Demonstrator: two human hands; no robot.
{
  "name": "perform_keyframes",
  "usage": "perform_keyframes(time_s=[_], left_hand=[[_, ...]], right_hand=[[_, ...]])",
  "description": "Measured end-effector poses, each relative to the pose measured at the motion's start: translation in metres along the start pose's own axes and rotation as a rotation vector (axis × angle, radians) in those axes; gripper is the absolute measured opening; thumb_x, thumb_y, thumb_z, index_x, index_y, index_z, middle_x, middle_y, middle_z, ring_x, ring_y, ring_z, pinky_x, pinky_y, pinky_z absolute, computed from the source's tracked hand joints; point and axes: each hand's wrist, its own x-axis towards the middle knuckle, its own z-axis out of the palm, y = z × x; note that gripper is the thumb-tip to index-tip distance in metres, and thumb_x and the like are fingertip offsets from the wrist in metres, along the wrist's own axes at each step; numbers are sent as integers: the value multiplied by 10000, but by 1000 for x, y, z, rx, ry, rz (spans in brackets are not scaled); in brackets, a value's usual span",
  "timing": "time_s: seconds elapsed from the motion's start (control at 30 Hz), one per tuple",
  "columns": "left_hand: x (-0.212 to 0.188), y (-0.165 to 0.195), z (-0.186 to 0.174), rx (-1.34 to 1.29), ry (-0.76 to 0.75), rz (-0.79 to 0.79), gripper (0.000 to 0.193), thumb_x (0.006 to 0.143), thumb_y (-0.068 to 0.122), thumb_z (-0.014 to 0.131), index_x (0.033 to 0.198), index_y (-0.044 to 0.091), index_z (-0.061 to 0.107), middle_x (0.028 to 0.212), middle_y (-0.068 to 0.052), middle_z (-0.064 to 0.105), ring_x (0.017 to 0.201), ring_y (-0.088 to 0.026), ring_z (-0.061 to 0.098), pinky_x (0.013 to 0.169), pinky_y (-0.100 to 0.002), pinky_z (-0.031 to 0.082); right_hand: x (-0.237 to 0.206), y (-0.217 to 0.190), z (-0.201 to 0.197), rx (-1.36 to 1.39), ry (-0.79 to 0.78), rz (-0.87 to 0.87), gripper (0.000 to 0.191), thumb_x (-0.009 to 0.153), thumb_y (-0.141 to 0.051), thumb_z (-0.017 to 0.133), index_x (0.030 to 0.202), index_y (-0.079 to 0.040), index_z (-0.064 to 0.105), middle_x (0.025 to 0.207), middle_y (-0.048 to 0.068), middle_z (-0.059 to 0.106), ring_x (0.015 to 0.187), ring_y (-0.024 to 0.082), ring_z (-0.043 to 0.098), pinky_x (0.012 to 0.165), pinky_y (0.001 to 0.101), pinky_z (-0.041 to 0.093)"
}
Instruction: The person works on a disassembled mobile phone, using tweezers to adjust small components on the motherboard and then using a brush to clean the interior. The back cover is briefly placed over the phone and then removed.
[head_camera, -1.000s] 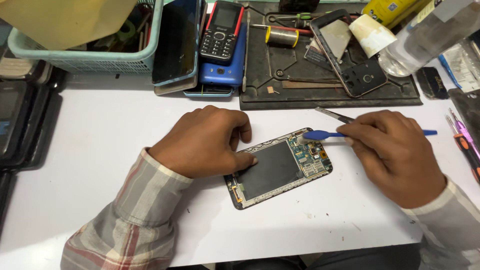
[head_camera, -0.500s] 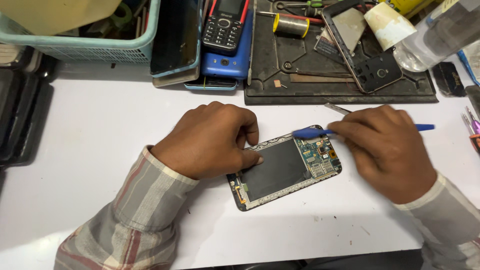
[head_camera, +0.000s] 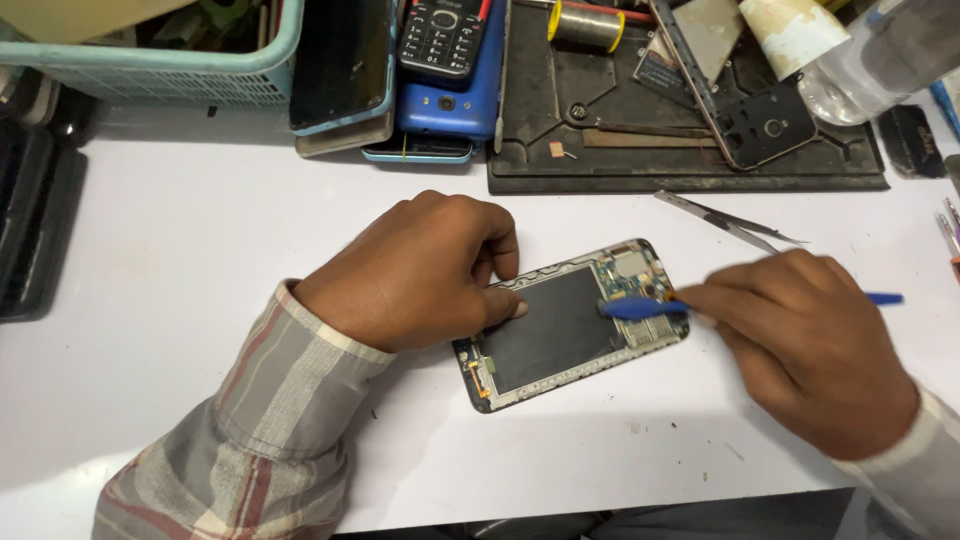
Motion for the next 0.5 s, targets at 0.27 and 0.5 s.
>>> perform_keyframes(time_s=[0.27, 0.5], left_hand=[[1, -1, 2, 2, -2, 34, 256, 715, 253, 855, 798, 70, 696, 638, -67, 684, 587, -202, 675, 565, -367, 515], [1, 0, 3, 2, -24, 11, 248, 739, 253, 851, 810, 72, 697, 647, -77, 691, 599, -210, 684, 578, -368, 523]], right_hand=[[-19, -3, -6, 11, -34, 16, 413, 734, 2, 646, 1119, -112, 742, 1045, 20, 714, 944, 213, 628, 821, 382, 463], [-28, -6, 1, 52, -18, 45, 370, 787, -15, 657, 1136, -110, 735, 1060, 22, 718, 951, 214, 630, 837, 379, 472]])
